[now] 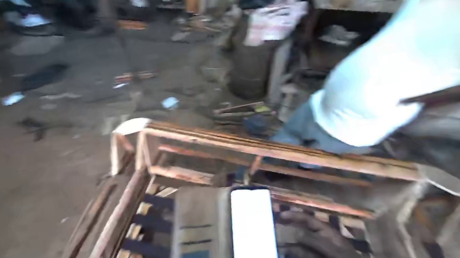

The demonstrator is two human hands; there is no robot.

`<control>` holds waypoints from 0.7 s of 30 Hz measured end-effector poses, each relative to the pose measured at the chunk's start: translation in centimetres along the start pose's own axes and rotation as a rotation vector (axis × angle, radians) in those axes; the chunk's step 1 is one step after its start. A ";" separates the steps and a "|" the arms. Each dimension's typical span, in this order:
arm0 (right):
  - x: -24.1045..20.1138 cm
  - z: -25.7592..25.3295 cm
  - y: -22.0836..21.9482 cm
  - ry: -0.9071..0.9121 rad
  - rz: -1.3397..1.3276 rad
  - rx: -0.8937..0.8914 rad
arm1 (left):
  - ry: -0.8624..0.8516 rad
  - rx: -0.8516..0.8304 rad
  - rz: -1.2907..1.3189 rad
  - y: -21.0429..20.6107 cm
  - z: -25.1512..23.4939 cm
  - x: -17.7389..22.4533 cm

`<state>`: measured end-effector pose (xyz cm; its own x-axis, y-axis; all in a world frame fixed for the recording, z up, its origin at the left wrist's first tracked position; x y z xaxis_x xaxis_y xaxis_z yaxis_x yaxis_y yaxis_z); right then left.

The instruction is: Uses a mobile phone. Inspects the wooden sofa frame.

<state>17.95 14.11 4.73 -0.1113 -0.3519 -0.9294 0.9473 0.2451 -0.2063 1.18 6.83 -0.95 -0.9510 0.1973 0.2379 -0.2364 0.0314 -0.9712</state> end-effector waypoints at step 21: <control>6.4 -1.1 3.9 0.125 -0.227 0.054 | 0.014 -0.388 -0.041 1.0 0.3 -0.5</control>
<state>20.62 13.80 -2.37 -0.3561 -0.2778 -0.8922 0.9079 0.1230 -0.4007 1.31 6.45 -2.03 -0.9390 0.2011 0.2790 -0.1791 0.4069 -0.8958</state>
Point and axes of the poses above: each hand's wrist, its own z-axis away from the middle knuckle, its own y-axis out of the back of the hand, x = y × z, the point moved 7 cm from there along -z, towards the middle knuckle, and after that the axes turned 7 degrees about -x, right-handed, at the moved point
